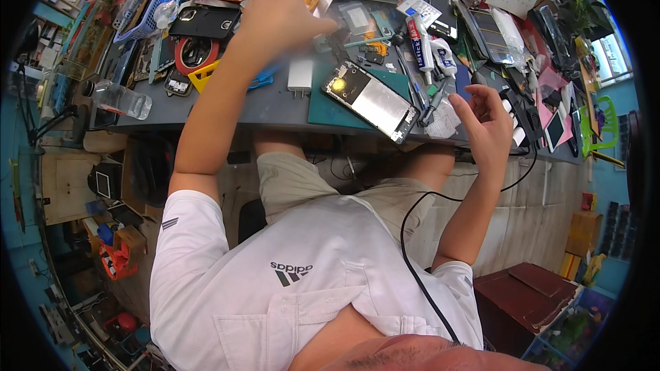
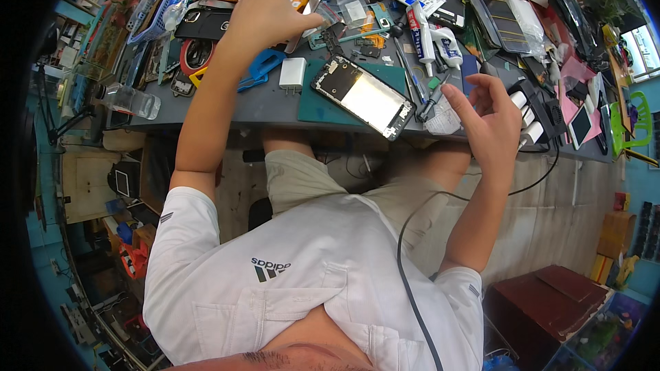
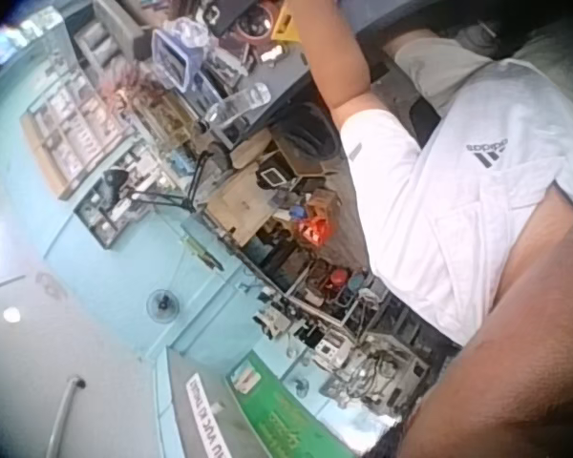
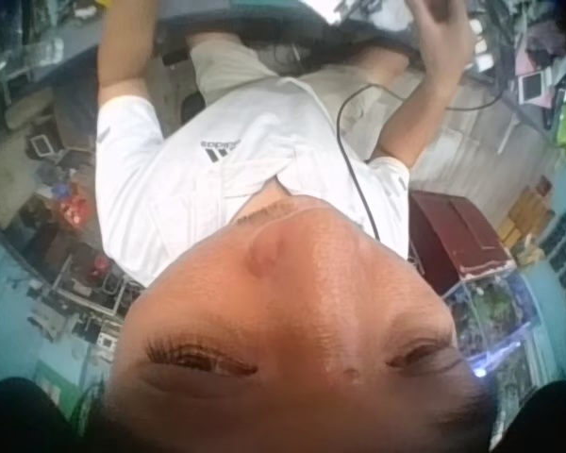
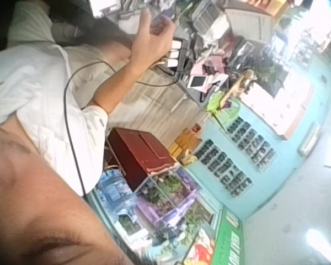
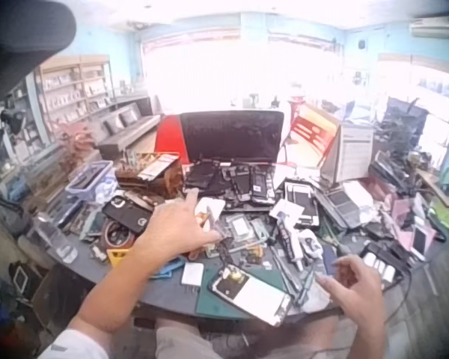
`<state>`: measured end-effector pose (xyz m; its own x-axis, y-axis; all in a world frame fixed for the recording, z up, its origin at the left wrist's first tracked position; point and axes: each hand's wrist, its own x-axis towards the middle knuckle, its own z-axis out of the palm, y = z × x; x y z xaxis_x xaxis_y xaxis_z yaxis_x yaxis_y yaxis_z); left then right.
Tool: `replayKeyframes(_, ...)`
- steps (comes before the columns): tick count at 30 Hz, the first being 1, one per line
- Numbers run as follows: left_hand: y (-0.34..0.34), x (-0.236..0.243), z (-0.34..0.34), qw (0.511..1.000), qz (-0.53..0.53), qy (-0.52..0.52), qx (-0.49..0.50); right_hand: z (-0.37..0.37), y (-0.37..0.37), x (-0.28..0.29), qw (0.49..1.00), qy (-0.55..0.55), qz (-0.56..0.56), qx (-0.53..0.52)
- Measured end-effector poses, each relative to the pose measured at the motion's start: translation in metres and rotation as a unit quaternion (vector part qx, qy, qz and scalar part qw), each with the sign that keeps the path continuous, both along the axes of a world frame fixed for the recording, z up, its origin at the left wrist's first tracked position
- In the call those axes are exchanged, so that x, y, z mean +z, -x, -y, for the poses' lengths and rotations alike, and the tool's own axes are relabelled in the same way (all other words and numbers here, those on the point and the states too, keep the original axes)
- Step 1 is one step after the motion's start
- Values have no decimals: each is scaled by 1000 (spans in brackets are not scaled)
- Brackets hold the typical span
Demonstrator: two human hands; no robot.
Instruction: The person disassembles a smartphone, removes the battery, and applies adhesive to the internal frame. They then reassemble the device by reconnecting the battery and screen components.
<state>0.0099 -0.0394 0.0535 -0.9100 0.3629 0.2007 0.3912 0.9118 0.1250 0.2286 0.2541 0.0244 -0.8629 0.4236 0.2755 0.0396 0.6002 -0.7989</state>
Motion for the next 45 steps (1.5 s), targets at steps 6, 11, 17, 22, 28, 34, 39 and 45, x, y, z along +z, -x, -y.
replayKeyframes(6,-34,42,13,940,97,-323,-59,15,-2,2,966,213,-79,120)
replayKeyframes(11,-68,32,5,750,228,-576,-232,63,11,19,918,245,-146,277)
replayKeyframes(17,-105,28,-23,649,266,-636,-323,89,9,33,934,154,-157,281)
replayKeyframes(22,-116,20,-43,697,155,-602,-356,83,4,33,925,199,-173,274)
replayKeyframes(28,-133,42,-43,746,106,-550,-359,73,-2,37,927,231,-158,251)
replayKeyframes(34,-89,21,-15,787,20,-463,-407,56,-20,41,918,278,-175,222)
replayKeyframes(39,-45,-30,45,839,105,-343,-408,28,-30,28,925,247,-204,207)
replayKeyframes(45,-33,-49,42,860,197,-216,-419,11,-43,26,921,285,-170,204)
